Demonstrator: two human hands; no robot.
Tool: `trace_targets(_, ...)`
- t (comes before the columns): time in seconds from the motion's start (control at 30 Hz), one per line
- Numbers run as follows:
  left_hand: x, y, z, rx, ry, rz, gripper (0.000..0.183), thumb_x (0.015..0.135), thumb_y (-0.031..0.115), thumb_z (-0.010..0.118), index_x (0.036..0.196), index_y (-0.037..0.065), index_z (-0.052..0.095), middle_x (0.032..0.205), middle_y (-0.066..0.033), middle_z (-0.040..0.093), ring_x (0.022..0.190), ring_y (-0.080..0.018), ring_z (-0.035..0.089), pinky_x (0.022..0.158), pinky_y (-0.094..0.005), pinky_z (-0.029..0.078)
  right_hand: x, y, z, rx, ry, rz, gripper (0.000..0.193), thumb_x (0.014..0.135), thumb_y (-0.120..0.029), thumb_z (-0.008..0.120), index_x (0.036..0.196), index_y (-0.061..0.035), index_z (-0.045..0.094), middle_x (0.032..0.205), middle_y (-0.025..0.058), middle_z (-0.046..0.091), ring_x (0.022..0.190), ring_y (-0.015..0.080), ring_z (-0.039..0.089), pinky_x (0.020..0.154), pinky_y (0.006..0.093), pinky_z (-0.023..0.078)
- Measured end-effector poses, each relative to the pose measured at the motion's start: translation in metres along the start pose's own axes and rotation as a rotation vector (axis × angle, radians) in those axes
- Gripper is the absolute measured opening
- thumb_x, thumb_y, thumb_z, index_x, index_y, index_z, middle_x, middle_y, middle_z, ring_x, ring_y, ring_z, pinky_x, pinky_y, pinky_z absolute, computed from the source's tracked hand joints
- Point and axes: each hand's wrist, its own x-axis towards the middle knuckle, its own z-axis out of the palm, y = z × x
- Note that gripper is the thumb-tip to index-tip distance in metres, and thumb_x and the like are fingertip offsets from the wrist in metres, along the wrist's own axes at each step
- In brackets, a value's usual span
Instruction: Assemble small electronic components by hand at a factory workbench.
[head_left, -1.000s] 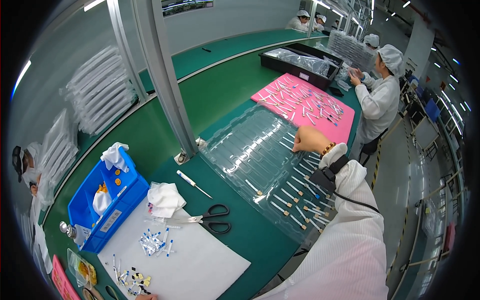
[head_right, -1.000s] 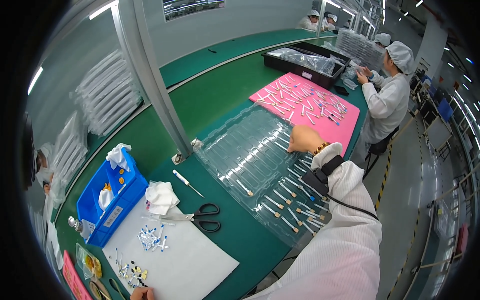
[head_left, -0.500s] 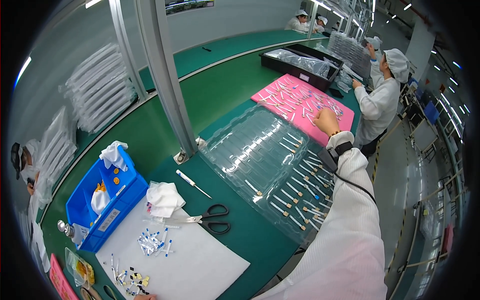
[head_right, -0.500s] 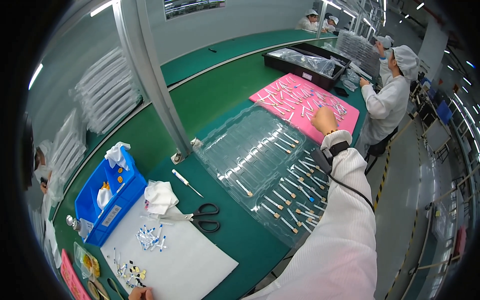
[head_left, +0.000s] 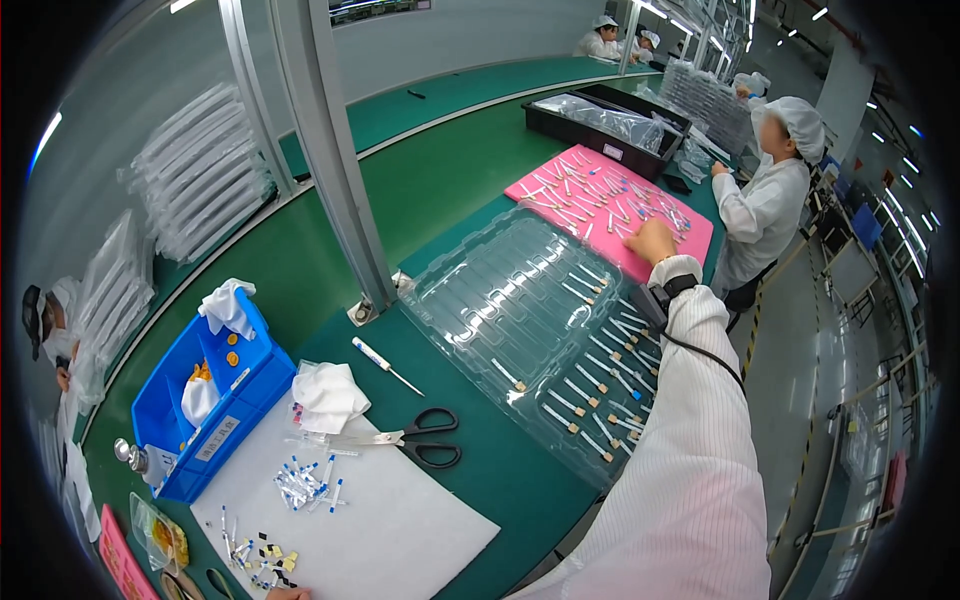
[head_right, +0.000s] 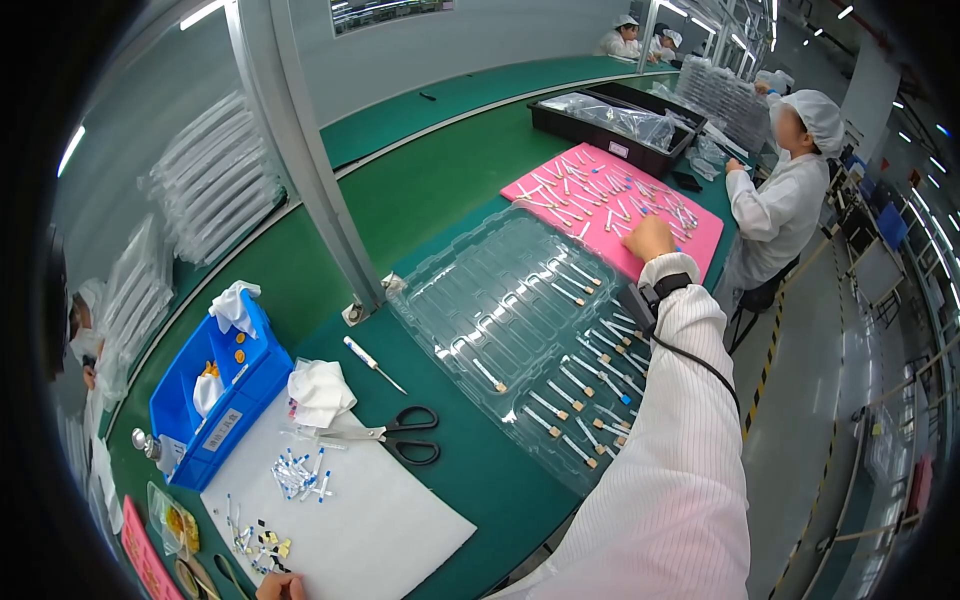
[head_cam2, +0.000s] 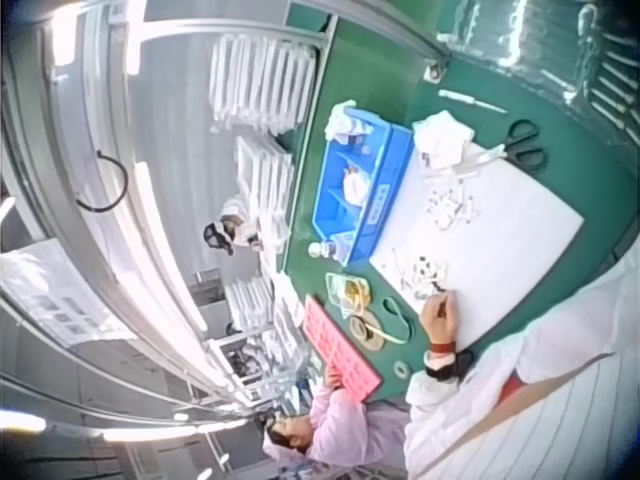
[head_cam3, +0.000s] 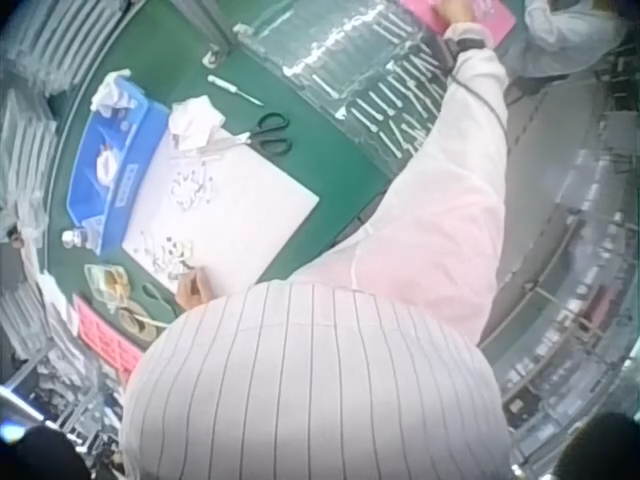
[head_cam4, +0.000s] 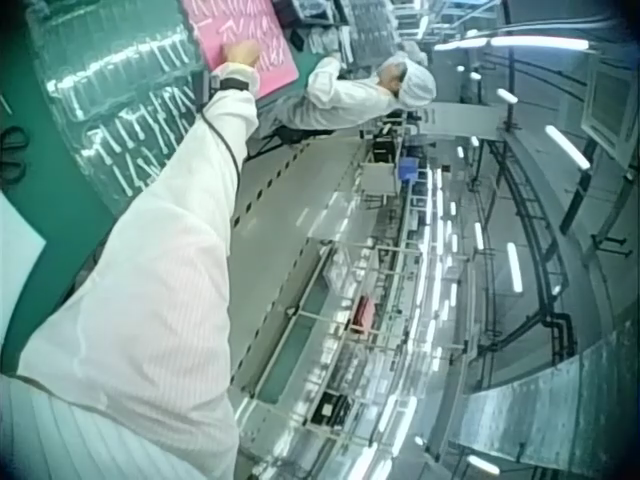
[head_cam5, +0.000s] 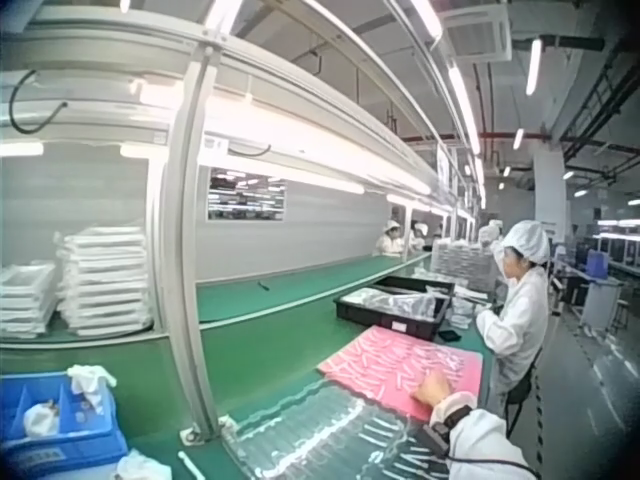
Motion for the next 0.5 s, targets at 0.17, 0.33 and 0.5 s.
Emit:
trace_targets(0.17,-0.004,0.002,-0.005,-0.015,-0.004,-0.023,0.007,0.096,0.008,0.068,0.095,0.0,0.07,0.075,-0.0077,0.064,0.059,-0.012,0.051,0.054,-0.0272,0.042,0.012,-0.009,0.003,-0.042,-0.239,0.013,0.036,0.073,-0.027,0.077,0.091,0.0045,0.075,0.1,0.0283,0.072,0.098,0.0412,0.071,0.087,0.0469,0.057)
trace_targets(0.33,0.0,0.004,-0.005,-0.013,0.005,0.035,0.008,0.096,0.008,0.068,0.095,0.0,0.069,0.077,-0.0086,0.065,0.061,-0.0125,0.054,0.055,-0.0267,0.044,0.005,-0.024,-0.006,-0.031,-0.196,-0.057,0.03,0.074,-0.023,0.073,0.087,0.004,0.076,0.089,0.0263,0.073,0.086,0.0402,0.072,0.081,0.0468,0.057)
trace_targets(0.5,0.002,0.009,-0.006,-0.005,-0.035,0.023,0.007,0.096,0.007,0.067,0.095,0.0,0.069,0.079,-0.0105,0.067,0.062,-0.0139,0.058,0.057,-0.0279,0.047,-0.054,-0.073,-0.04,0.535,-0.443,-0.221,0.025,0.074,-0.025,0.076,0.075,-0.0004,0.075,0.07,0.0115,0.071,0.068,0.0213,0.069,0.066,0.0374,0.055)
